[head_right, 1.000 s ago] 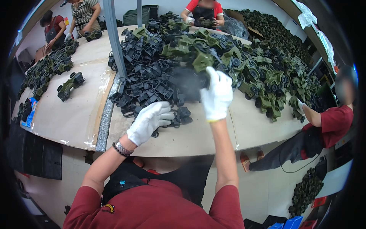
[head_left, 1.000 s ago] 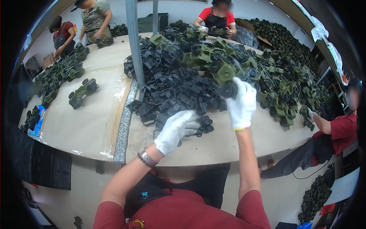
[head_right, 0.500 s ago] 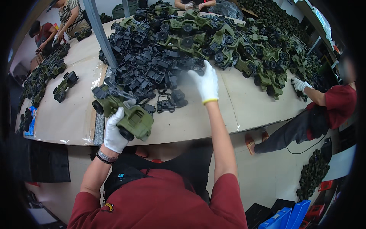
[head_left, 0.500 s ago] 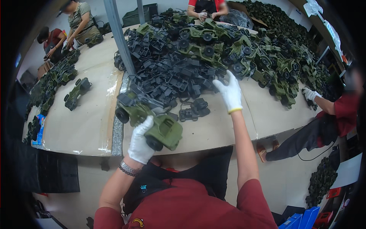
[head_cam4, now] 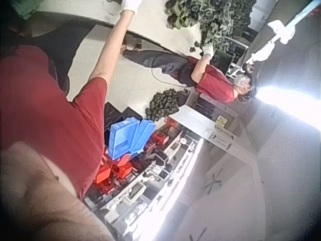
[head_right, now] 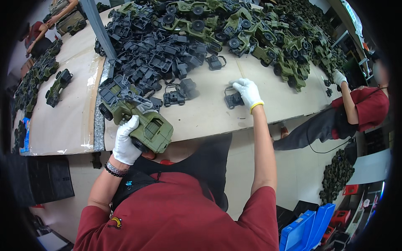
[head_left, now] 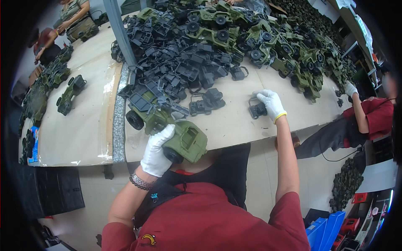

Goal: Assembling plastic components onto toy trucks and sorting them on an industrial work table.

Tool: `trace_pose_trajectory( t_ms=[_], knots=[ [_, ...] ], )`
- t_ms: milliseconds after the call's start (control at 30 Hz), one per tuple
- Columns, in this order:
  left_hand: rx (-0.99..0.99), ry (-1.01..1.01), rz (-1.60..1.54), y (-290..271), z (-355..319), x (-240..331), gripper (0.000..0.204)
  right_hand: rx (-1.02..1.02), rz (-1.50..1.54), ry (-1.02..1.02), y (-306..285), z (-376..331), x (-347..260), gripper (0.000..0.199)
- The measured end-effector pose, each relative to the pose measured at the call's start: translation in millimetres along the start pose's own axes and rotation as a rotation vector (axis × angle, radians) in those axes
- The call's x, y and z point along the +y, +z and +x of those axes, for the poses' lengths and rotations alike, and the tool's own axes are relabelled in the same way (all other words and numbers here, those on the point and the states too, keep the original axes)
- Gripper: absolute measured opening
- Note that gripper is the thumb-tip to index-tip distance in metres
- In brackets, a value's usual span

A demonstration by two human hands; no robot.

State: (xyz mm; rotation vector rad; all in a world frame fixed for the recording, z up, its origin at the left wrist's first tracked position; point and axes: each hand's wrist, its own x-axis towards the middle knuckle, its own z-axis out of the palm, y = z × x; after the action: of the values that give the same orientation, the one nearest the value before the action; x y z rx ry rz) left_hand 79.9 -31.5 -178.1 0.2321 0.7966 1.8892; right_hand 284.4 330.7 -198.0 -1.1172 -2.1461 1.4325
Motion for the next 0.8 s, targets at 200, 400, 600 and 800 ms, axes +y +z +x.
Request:
trace_pose_trajectory(
  t_ms=[200,400,600,800],
  knots=[
    [0.026,0.041,0.023,14,6,-4,0.037,0.314,-0.878,-0.247,48,-53,-26,0.053],
    [0.055,0.13,0.183,22,7,0,0.035,0.32,-0.428,-0.493,80,-83,-37,0.056],
    [0.036,0.166,0.369,10,0,-7,0.037,0.112,-0.257,-1.035,135,-134,-101,0.063],
    [0.053,0.366,0.677,20,-15,-7,0.032,0.06,-0.266,-1.099,147,-135,-87,0.071]
  ],
)
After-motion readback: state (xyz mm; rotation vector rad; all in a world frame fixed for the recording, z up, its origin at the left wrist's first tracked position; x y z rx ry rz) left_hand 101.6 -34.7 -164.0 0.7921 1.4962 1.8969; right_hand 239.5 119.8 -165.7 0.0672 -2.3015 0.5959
